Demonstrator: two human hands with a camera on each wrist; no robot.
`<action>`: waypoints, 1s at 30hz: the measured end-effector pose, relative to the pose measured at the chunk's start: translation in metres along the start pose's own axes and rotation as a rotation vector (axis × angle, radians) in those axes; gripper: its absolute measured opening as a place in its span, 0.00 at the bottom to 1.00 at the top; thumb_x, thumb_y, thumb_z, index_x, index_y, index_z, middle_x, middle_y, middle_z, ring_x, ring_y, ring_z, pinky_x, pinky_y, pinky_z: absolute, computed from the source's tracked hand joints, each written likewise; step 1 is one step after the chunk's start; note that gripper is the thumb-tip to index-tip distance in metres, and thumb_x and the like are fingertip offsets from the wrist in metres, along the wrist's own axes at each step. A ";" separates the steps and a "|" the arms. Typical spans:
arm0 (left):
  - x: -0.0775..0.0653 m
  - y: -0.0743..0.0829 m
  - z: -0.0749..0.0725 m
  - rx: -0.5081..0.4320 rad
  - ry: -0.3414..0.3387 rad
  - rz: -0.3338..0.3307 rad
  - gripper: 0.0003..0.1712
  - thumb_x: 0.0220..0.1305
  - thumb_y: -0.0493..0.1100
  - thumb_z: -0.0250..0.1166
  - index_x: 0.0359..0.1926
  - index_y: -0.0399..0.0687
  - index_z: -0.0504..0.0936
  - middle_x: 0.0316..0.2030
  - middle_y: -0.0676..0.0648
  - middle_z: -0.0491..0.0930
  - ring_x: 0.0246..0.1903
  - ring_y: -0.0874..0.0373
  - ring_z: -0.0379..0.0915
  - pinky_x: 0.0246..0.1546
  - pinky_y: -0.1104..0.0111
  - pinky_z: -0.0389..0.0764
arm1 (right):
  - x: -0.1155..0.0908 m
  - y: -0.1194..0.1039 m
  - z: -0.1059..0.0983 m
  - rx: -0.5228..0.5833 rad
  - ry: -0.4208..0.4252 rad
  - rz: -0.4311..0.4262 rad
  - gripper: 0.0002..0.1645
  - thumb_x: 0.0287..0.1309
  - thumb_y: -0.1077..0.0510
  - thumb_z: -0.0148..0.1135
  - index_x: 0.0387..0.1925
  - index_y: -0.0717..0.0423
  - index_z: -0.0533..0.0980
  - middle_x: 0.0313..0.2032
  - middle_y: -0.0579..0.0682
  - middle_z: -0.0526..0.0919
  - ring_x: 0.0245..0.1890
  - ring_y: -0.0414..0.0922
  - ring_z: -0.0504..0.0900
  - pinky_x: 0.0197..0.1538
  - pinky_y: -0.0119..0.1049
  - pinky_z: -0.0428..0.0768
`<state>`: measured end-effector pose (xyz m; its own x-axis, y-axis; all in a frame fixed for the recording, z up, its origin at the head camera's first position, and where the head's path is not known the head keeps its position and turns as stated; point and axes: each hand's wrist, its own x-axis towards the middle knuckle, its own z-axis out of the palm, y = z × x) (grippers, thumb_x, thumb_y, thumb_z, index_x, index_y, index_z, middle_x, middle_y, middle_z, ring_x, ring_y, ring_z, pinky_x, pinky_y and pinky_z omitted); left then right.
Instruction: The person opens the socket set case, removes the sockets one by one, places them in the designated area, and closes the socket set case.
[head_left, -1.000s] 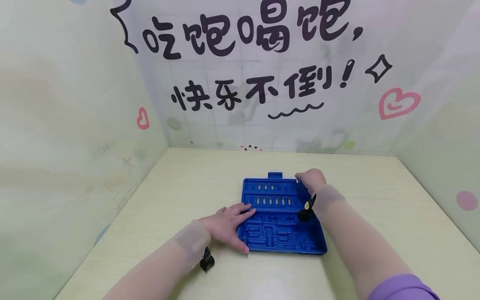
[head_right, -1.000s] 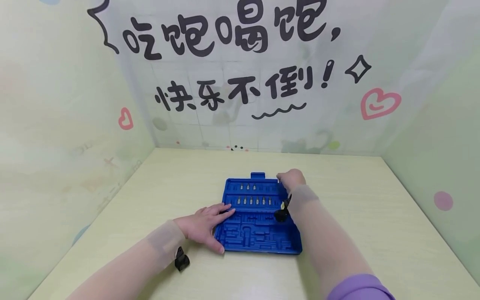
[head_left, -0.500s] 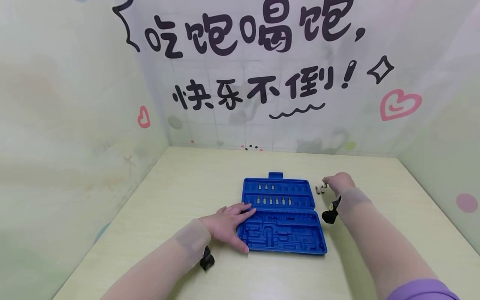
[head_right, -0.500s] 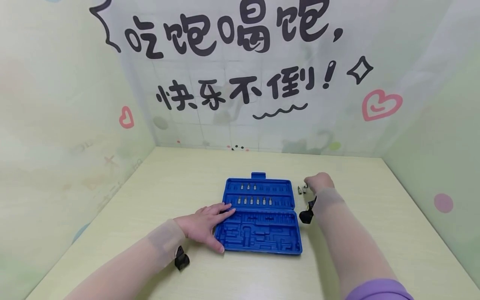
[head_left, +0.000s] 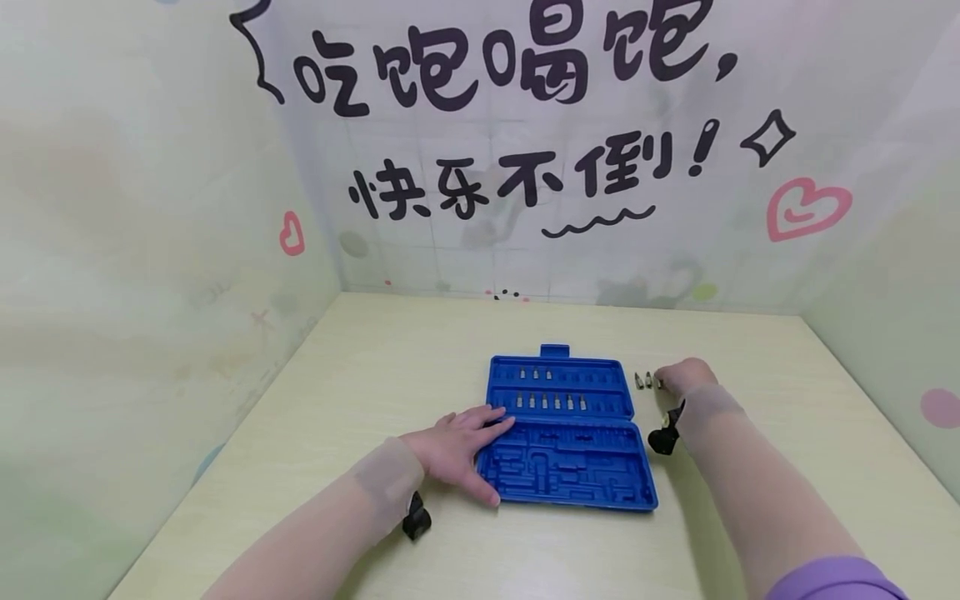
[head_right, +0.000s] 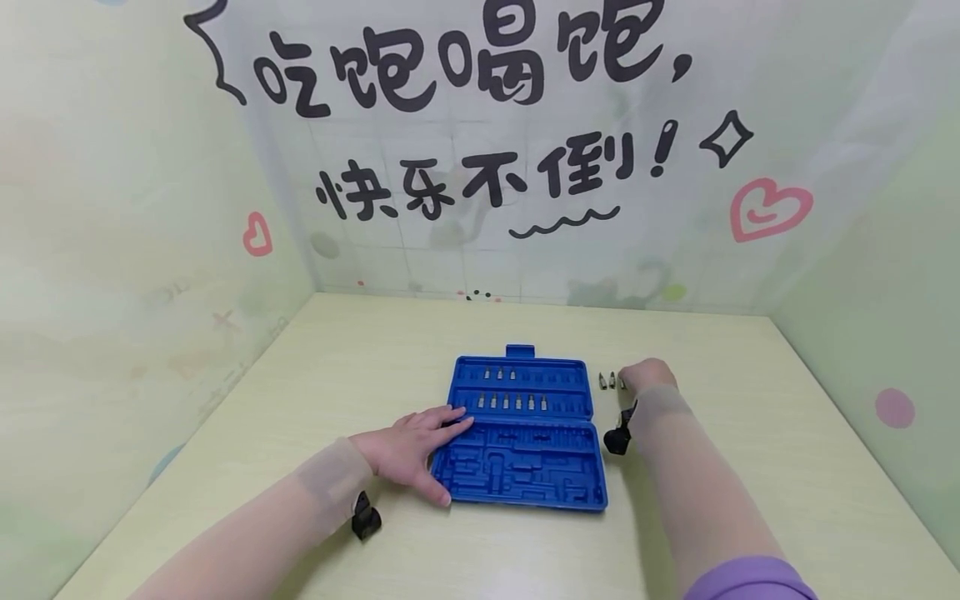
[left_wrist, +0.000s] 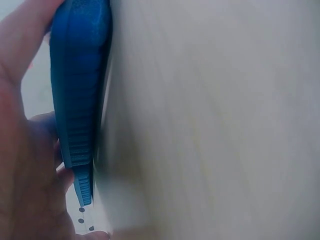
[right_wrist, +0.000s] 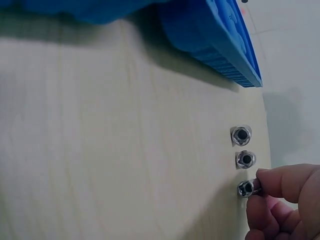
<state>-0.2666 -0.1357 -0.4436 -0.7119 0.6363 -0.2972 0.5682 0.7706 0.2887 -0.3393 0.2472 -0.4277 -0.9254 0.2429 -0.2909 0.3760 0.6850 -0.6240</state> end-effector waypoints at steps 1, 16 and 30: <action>0.000 0.000 0.000 0.000 0.001 0.000 0.67 0.42 0.79 0.65 0.76 0.66 0.42 0.76 0.58 0.36 0.74 0.55 0.29 0.68 0.43 0.42 | 0.000 0.000 0.001 0.004 0.006 0.002 0.29 0.61 0.54 0.52 0.49 0.80 0.69 0.48 0.72 0.72 0.40 0.58 0.72 0.41 0.46 0.76; 0.002 -0.001 0.001 -0.009 0.001 -0.003 0.67 0.41 0.79 0.65 0.76 0.67 0.42 0.75 0.59 0.36 0.74 0.56 0.29 0.68 0.43 0.42 | 0.003 0.002 0.003 -0.037 0.022 -0.028 0.23 0.59 0.53 0.53 0.38 0.75 0.73 0.38 0.65 0.74 0.34 0.55 0.72 0.34 0.42 0.75; 0.000 0.000 -0.001 -0.018 -0.009 -0.003 0.66 0.42 0.78 0.65 0.76 0.66 0.42 0.76 0.58 0.36 0.74 0.55 0.29 0.68 0.43 0.42 | 0.004 0.003 0.003 -0.058 -0.011 -0.051 0.19 0.58 0.54 0.50 0.34 0.71 0.72 0.38 0.65 0.73 0.34 0.56 0.71 0.34 0.42 0.73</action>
<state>-0.2669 -0.1353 -0.4424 -0.7101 0.6341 -0.3060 0.5584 0.7720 0.3038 -0.3419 0.2477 -0.4330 -0.9425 0.1993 -0.2684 0.3249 0.7349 -0.5953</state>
